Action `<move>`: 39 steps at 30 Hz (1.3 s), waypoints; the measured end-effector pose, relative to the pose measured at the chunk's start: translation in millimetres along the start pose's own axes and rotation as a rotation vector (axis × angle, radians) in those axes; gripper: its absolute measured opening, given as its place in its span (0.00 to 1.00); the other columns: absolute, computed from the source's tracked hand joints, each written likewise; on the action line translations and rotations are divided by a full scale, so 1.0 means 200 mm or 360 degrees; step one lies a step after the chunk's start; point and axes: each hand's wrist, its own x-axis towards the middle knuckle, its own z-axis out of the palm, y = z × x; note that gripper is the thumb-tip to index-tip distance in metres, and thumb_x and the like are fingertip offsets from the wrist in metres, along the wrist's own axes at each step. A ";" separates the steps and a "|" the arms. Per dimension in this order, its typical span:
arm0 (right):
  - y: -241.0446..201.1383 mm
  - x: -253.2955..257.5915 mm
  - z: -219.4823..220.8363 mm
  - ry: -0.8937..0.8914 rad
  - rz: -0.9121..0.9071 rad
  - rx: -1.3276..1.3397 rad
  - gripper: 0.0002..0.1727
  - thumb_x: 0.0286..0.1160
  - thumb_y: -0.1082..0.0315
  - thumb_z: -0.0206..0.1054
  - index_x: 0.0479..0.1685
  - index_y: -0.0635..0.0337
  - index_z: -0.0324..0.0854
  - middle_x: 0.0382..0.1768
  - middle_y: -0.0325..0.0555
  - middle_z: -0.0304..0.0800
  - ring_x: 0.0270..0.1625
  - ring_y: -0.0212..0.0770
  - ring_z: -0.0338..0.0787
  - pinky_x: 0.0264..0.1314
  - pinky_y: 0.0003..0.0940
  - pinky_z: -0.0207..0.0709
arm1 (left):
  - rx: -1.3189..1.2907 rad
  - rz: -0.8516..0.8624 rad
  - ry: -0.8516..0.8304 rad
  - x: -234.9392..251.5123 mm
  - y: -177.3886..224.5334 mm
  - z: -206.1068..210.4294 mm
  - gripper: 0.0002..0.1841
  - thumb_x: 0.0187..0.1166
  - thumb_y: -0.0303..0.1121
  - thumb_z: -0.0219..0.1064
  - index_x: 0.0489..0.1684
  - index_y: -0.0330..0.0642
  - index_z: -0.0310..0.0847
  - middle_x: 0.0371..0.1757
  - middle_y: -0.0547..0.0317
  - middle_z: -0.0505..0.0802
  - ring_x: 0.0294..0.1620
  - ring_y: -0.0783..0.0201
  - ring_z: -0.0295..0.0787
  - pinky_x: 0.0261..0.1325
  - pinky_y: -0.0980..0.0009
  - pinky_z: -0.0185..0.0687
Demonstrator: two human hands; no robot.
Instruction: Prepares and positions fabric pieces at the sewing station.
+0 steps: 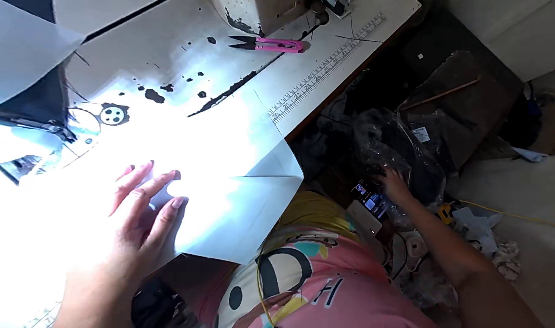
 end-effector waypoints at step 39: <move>-0.01 0.08 0.13 0.0152 0.0057 -0.0064 0.26 0.88 0.54 0.59 0.73 0.63 0.80 0.89 0.63 0.61 0.92 0.65 0.55 0.91 0.68 0.37 | 0.0023 -0.0024 -0.0026 0.02 0.05 -0.03 0.30 0.86 0.53 0.56 0.70 0.35 0.83 0.79 0.33 0.79 0.87 0.34 0.65 0.86 0.42 0.57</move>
